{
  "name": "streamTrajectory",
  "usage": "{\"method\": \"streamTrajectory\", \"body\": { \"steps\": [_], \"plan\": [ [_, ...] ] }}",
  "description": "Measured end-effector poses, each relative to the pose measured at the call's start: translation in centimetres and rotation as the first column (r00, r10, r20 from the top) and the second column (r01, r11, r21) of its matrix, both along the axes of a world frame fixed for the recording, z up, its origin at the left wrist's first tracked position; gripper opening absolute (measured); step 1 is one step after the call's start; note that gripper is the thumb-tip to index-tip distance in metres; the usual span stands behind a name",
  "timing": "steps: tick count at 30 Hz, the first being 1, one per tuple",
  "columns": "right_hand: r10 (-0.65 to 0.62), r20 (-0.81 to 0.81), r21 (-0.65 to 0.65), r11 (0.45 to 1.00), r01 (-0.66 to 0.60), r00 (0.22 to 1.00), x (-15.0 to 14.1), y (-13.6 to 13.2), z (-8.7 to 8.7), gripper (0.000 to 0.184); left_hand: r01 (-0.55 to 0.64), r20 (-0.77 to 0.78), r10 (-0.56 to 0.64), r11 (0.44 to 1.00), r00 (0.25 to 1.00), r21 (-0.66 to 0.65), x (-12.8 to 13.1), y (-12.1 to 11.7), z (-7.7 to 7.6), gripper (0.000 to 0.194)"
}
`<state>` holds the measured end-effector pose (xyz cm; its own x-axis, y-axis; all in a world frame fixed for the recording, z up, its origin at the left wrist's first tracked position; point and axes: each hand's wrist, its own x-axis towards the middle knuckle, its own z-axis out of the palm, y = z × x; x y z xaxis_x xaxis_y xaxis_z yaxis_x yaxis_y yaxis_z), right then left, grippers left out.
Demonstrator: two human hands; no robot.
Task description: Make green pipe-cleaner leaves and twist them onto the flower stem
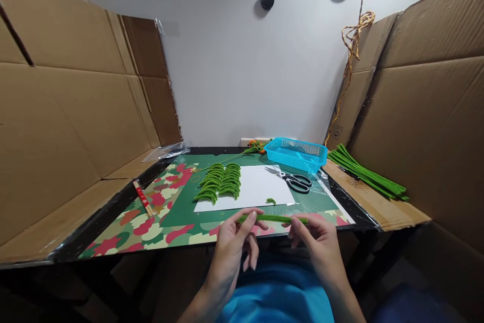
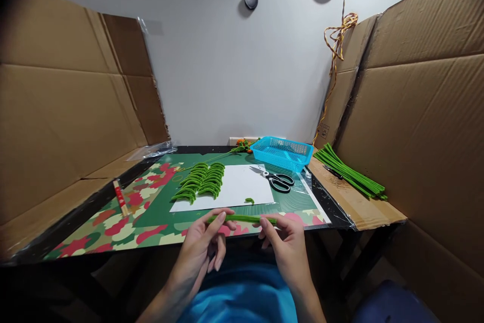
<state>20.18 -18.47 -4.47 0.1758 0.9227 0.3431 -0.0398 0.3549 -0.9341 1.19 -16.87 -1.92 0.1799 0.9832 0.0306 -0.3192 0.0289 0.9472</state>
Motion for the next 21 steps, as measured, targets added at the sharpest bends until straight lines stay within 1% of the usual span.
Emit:
{"method": "streamTrajectory", "body": {
  "steps": [3, 4, 6, 8, 10, 13, 16, 17, 19, 21],
  "plan": [
    [-0.025, 0.082, 0.024, 0.999, 0.023, 0.996, 0.4, 1.3, 0.9, 0.035, 0.155, -0.041, -0.154, 0.988, 0.987, 0.02, 0.3, 1.1, 1.5, 0.049],
    [-0.028, 0.095, 0.03, 0.999, 0.025, 0.995, 0.5, 1.8, 1.4, 0.036, 0.185, -0.063, -0.182, 0.982, 0.981, 0.043, 0.4, 1.3, 2.0, 0.051],
    [-0.026, 0.097, 0.055, 0.998, 0.02, 0.995, 0.8, 2.6, 2.4, 0.037, 0.196, -0.097, -0.187, 0.976, 0.978, 0.099, 0.4, 1.7, 3.1, 0.052],
    [-0.021, 0.101, 0.11, 0.994, 0.01, 0.995, 1.0, 3.4, 3.4, 0.035, 0.183, -0.134, -0.163, 0.97, 0.978, 0.159, 0.2, 2.2, 4.2, 0.051],
    [-0.01, 0.114, 0.163, 0.987, -0.009, 0.993, 1.2, 4.3, 4.4, 0.033, 0.168, -0.185, -0.127, 0.96, 0.974, 0.223, -0.1, 3.3, 5.5, 0.049],
    [0.016, 0.138, 0.214, 0.976, -0.045, 0.99, 1.5, 6.6, 6.2, 0.035, 0.127, -0.233, -0.056, 0.945, 0.971, 0.302, -0.5, 6.5, 7.5, 0.047],
    [-0.004, 0.191, 0.273, 0.961, -0.049, 0.982, 1.9, 10.0, 8.8, 0.039, 0.064, -0.182, 0.005, 0.927, 0.983, 0.369, -0.7, 10.9, 9.4, 0.049],
    [0.022, 0.205, 0.281, 0.956, -0.081, 0.978, 2.0, 11.4, 9.7, 0.04, 0.05, -0.162, 0.013, 0.922, 0.987, 0.383, -0.7, 12.4, 9.8, 0.051],
    [0.075, 0.227, 0.287, 0.948, -0.14, 0.971, 1.9, 14.3, 11.2, 0.044, 0.043, -0.131, 0.01, 0.917, 0.991, 0.397, -0.7, 15.1, 10.1, 0.054],
    [0.126, 0.245, 0.284, 0.939, -0.196, 0.961, 1.6, 17.0, 12.1, 0.051, 0.043, -0.107, -0.001, 0.919, 0.994, 0.392, -0.7, 17.1, 9.8, 0.055]
  ]
}}
